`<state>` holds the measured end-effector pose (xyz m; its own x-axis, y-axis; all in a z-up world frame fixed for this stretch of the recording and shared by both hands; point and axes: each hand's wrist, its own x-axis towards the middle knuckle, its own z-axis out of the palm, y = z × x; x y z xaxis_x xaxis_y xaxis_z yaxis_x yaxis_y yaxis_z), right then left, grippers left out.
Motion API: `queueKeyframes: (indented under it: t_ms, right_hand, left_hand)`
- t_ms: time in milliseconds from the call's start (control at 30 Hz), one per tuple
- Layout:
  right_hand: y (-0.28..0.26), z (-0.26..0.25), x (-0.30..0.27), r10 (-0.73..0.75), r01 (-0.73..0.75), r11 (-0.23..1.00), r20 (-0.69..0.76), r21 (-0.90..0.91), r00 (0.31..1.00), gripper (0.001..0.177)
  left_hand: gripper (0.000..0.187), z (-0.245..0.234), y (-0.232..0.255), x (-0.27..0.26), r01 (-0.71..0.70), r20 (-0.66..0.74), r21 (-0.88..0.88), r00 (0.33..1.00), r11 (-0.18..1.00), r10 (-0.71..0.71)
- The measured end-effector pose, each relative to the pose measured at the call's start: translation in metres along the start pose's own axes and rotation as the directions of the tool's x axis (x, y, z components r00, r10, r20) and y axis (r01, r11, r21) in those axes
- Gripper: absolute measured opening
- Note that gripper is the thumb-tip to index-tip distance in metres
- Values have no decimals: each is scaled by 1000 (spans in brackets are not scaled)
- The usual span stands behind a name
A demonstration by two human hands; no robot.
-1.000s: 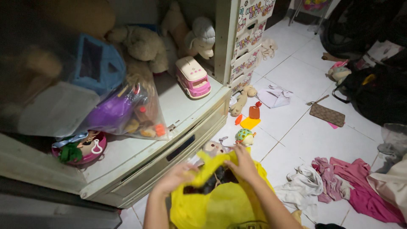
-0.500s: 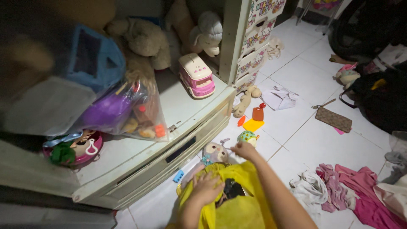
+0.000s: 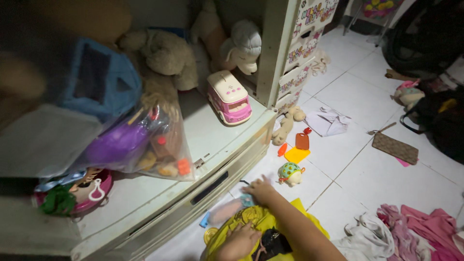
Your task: The person organizes a cluttered room by moving a suitcase, placing shoes on a rack, hanging a pair of pants, and sorting various toys and clothes into a cabinet and a yellow bag.
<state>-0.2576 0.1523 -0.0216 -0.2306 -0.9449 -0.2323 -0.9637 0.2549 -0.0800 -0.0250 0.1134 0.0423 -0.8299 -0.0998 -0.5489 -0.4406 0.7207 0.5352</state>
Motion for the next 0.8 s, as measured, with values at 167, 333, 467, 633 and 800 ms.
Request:
queueKeyframes:
  t_ms: [167,333,467,633,800]
  right_hand:
    - [10,-18,-21,275,-275,961,129,-25,953,54]
    - [62,-41,-46,553,-520,832,-371,193,746,59]
    - [82,-50,-77,671,-683,724,128,98,730,53]
    - [81,-33,-88,664,-661,663,131,352,736,55]
    - [91,17,-87,726,-695,662,-9,281,688,45]
  left_hand:
    - [47,2,-1,4,24,-47,-29,999,999,-25]
    - [42,16,-11,22,98,-97,-65,990,993,-104]
    - [43,37,-38,51,-24,-129,-24,991,999,20]
    - [43,50,-67,81,-281,42,314,958,907,283]
    - [39,53,-63,83,-83,-107,119,990,989,96]
